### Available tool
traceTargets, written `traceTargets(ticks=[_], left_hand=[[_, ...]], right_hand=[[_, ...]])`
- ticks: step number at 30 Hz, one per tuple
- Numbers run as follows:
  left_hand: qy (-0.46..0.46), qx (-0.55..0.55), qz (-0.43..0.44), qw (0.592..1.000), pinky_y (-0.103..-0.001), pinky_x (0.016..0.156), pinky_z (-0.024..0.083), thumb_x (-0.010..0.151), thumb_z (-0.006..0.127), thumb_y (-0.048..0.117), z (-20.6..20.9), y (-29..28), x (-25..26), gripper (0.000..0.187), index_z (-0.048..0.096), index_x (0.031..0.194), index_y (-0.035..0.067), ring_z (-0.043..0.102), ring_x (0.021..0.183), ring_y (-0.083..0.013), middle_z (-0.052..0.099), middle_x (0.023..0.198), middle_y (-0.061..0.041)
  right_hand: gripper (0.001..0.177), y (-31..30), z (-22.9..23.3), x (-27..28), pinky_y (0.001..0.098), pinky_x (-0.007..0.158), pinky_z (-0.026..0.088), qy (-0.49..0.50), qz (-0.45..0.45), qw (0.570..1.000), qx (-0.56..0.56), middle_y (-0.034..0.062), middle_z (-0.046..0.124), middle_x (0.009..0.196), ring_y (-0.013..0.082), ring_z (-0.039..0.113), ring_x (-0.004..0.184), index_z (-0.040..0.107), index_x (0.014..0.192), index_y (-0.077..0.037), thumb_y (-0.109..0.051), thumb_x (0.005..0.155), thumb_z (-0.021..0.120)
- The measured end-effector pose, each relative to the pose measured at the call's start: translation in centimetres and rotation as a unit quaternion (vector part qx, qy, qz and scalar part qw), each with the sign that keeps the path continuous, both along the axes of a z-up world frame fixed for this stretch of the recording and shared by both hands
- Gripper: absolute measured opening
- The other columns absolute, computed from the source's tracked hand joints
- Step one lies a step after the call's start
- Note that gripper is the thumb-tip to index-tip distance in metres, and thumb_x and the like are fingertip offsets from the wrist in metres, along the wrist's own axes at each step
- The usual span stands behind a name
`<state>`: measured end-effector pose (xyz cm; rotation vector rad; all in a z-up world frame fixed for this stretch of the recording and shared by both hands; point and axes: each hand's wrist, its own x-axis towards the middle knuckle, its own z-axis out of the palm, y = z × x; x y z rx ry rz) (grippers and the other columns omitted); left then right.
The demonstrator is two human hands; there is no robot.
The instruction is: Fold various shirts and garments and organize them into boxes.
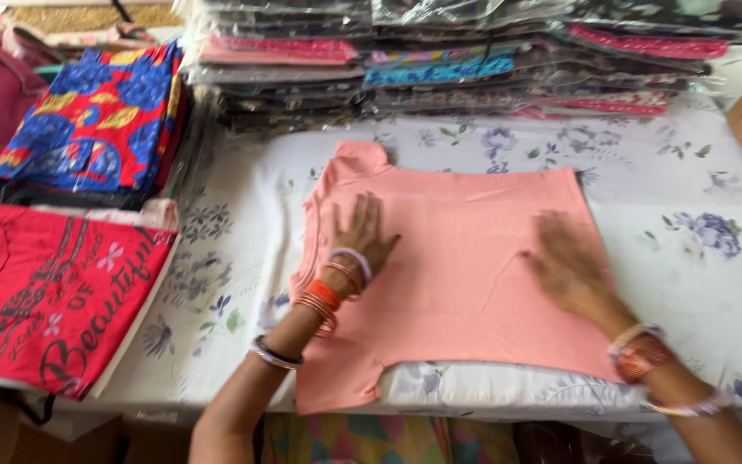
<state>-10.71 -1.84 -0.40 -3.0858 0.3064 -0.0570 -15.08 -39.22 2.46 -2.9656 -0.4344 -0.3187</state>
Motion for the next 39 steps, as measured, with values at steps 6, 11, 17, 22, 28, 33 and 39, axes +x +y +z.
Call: traceTargets(ticks=[6,11,17,22,28,33,39], left_hand=[[-0.062,-0.096,-0.179,0.977,-0.072,0.115,0.012,0.101,0.039,0.059,-4.7,-6.6,4.7,0.075,0.023,0.159,0.014,0.016,0.153,-0.0285,0.021,0.166,-0.011],[-0.151,0.140,-0.157,0.966,-0.082,0.100,0.016,0.099,0.038,0.045,-5.3,3.3,7.6,0.059,0.024,0.156,0.040,0.017,0.153,-0.0390,0.014,0.172,-0.008],[0.035,-0.055,0.095,0.993,-0.075,0.118,0.005,0.099,0.022,0.061,-0.1,7.1,8.0,0.072,0.011,0.163,0.029,0.007,0.157,-0.0205,0.006,0.171,0.002],[0.016,0.057,0.089,0.994,-0.075,0.117,0.002,0.103,0.021,0.059,-1.9,4.3,10.0,0.072,0.009,0.163,0.022,0.004,0.157,-0.0229,0.004,0.172,-0.002],[-0.022,-0.076,-0.111,0.991,-0.074,0.115,0.011,0.103,0.026,0.058,-8.1,-6.5,13.0,0.073,0.014,0.162,0.017,0.013,0.156,-0.0275,0.013,0.172,-0.007],[0.014,-0.101,-0.179,0.979,-0.073,0.119,0.008,0.102,0.028,0.062,-8.8,-3.9,14.2,0.072,0.013,0.161,0.022,0.016,0.155,-0.0241,0.014,0.169,-0.003],[-0.034,-0.033,0.063,0.997,-0.074,0.116,0.002,0.102,0.022,0.063,-0.9,6.9,13.2,0.072,0.013,0.165,0.030,0.009,0.154,-0.0330,0.008,0.170,-0.009]], right_hand=[[0.078,7.9,0.0,3.6,0.0466,0.123,0.004,0.070,0.101,0.992,-0.041,0.0185,0.013,0.167,0.0302,0.008,0.155,0.015,0.160,-0.003,-0.054,0.103,0.025],[0.079,2.5,0.4,7.1,0.0472,0.124,0.006,0.098,0.031,0.995,-0.017,0.0148,0.011,0.169,0.0248,0.008,0.157,0.013,0.160,-0.004,-0.056,0.102,0.023],[0.081,-5.7,-1.1,9.1,0.0575,0.123,0.002,0.111,-0.123,0.986,-0.002,0.0081,0.010,0.171,0.0251,0.007,0.156,0.015,0.161,-0.009,-0.059,0.097,0.027],[0.078,-1.7,0.0,9.3,0.0568,0.122,-0.001,0.087,-0.117,0.986,-0.085,0.0134,0.009,0.170,0.0288,0.004,0.157,0.015,0.160,-0.007,-0.058,0.101,0.024],[0.077,2.0,3.7,9.5,0.0521,0.123,0.010,0.090,-0.096,0.984,-0.118,0.0145,0.019,0.170,0.0275,0.017,0.155,0.021,0.161,-0.005,-0.057,0.105,0.024],[0.074,3.2,6.1,11.3,0.0485,0.124,0.021,0.136,-0.106,0.977,-0.126,0.0117,0.029,0.170,0.0236,0.030,0.152,0.027,0.162,-0.005,-0.054,0.106,0.025],[0.075,-2.0,0.7,15.2,0.0500,0.123,0.018,0.165,-0.114,0.976,-0.083,0.0106,0.024,0.170,0.0229,0.026,0.152,0.022,0.161,-0.006,-0.055,0.105,0.024]])
